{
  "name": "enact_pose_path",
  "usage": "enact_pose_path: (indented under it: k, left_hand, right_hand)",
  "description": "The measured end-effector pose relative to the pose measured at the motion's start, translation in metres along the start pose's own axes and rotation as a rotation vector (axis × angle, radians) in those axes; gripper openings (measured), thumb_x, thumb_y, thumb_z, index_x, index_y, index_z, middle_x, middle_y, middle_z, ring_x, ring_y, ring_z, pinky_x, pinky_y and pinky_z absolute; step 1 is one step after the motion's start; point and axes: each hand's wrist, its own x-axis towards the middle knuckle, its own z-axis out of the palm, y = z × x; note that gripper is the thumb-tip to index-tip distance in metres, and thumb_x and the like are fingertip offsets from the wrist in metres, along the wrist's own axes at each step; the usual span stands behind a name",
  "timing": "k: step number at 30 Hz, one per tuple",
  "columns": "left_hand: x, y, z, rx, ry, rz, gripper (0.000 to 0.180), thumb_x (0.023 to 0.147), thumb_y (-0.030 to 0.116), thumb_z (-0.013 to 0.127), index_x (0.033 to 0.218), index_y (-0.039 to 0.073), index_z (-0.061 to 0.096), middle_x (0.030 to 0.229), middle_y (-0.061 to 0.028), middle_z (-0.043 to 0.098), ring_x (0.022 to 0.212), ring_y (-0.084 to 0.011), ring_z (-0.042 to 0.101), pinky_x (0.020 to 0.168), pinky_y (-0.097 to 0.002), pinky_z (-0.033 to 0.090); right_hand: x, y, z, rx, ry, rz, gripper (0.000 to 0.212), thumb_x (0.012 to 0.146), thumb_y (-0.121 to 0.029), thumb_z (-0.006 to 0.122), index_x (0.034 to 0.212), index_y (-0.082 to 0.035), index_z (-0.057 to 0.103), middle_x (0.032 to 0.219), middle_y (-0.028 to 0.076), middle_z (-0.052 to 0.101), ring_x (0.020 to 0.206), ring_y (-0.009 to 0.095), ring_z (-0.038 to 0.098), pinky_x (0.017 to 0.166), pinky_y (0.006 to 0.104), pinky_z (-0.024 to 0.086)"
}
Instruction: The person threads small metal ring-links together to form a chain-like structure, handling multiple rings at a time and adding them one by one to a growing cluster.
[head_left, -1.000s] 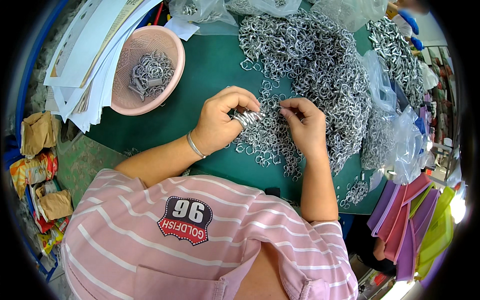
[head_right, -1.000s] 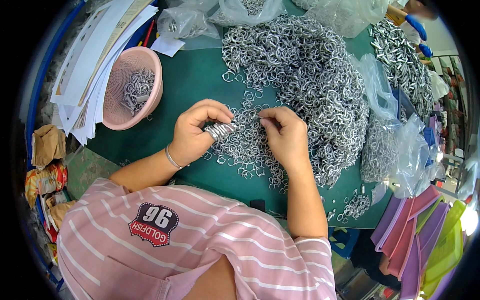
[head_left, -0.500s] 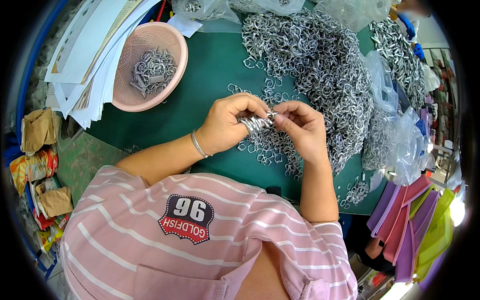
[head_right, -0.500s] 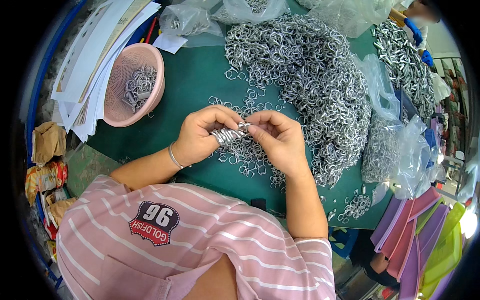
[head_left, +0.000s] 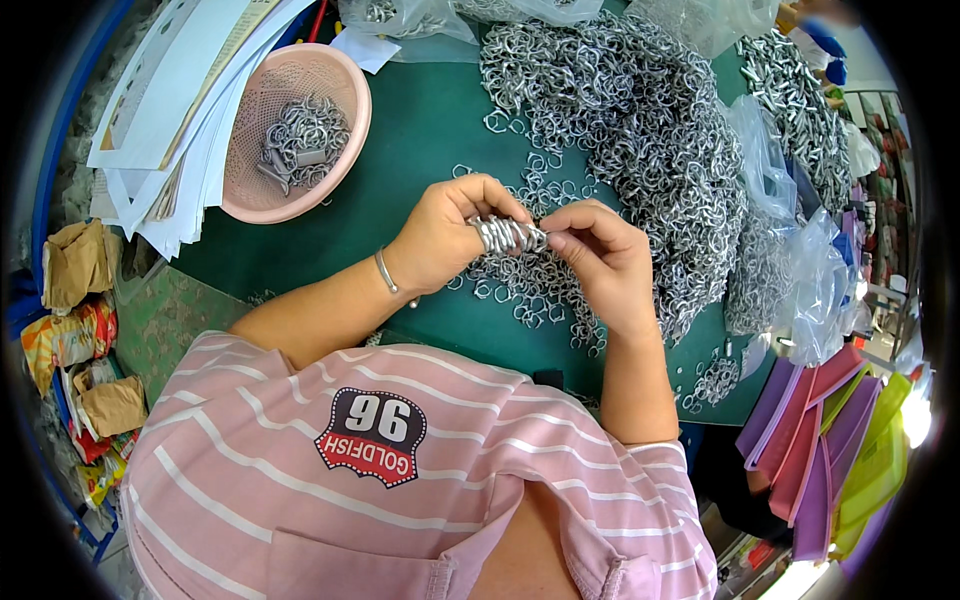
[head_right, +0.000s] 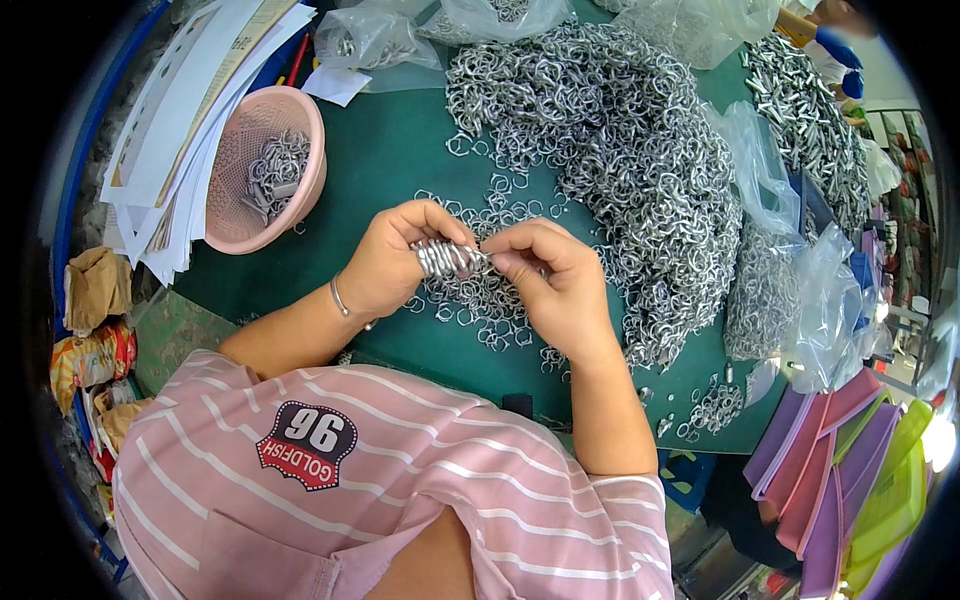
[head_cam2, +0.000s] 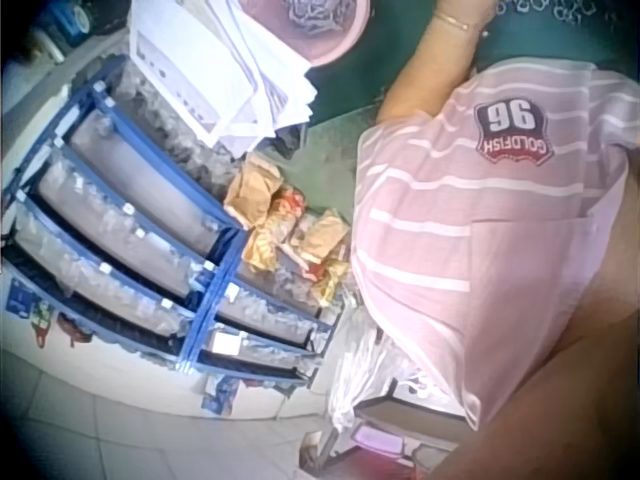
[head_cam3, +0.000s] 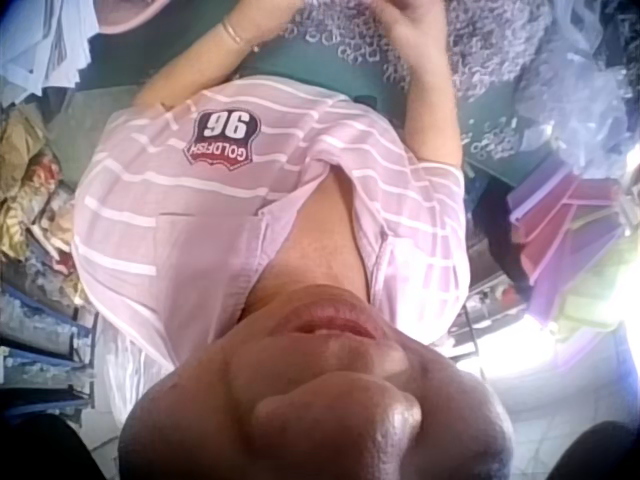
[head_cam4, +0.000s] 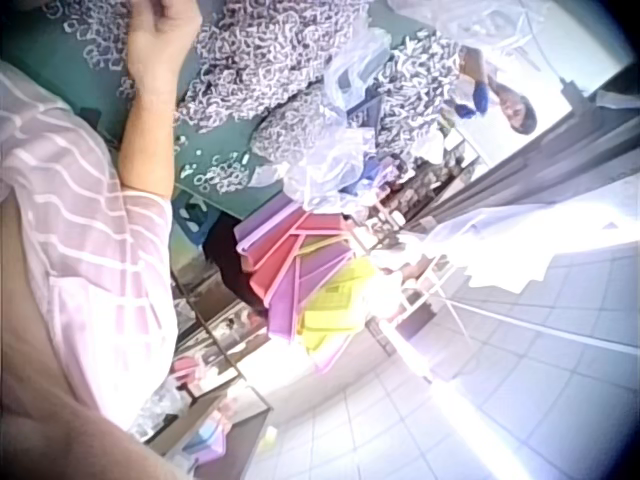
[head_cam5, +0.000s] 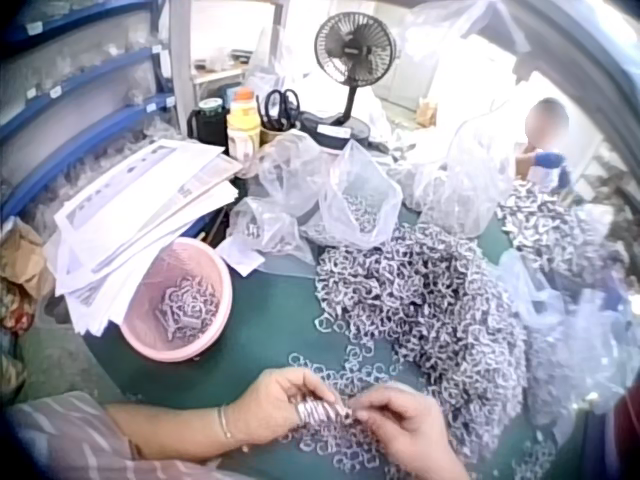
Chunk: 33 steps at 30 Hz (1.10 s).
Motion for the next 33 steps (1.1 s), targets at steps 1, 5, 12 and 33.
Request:
enact_pose_path:
  k: [1, 5, 12, 33]
  left_hand:
    - [0.001, 0.0, 0.0, 0.033, 0.015, 0.013, 0.016, 0.078, -0.008, 0.063, 0.09, 0.001, 0.059, 0.094, -0.0098, 0.063, 0.087, -0.0142, 0.061, 0.078, -0.0261, 0.05]
    - [0.001, -0.004, 0.0, 0.158, 0.066, 0.124, 0.016, 0.079, -0.008, 0.063, 0.09, 0.002, 0.058, 0.095, -0.0099, 0.062, 0.088, -0.0151, 0.061, 0.079, -0.0269, 0.05]
    - [-0.002, -0.002, 0.005, 0.546, 0.026, 0.484, 0.018, 0.078, -0.01, 0.06, 0.09, 0.004, 0.059, 0.091, -0.0075, 0.061, 0.087, -0.0156, 0.059, 0.078, -0.0282, 0.049]
    - [0.005, -0.003, -0.006, 0.346, 0.25, 0.437, 0.015, 0.081, -0.011, 0.057, 0.091, -0.001, 0.057, 0.094, -0.007, 0.057, 0.087, -0.0138, 0.061, 0.08, -0.0251, 0.051]
  right_hand:
    - [0.001, 0.002, 0.002, -0.116, 0.031, -0.16, 0.013, 0.081, 0.005, 0.06, 0.093, 0.002, 0.065, 0.081, 0.004, 0.064, 0.068, 0.006, 0.057, 0.058, 0.0181, 0.045]
    - [-0.004, -0.001, 0.012, 0.169, 0.161, 0.107, 0.01, 0.08, 0.004, 0.06, 0.089, 0.003, 0.064, 0.076, 0.002, 0.063, 0.064, 0.006, 0.057, 0.057, 0.0179, 0.045]
    - [-0.007, -0.008, 0.011, 0.002, 0.246, 0.157, 0.008, 0.078, 0.001, 0.062, 0.086, 0.002, 0.064, 0.073, 0.002, 0.061, 0.062, 0.006, 0.056, 0.057, 0.019, 0.045]
    - [-0.005, 0.004, 0.045, -0.708, -0.039, -0.213, 0.02, 0.068, -0.008, 0.072, 0.084, -0.003, 0.062, 0.082, 0.008, 0.053, 0.077, 0.029, 0.052, 0.067, 0.0389, 0.044]
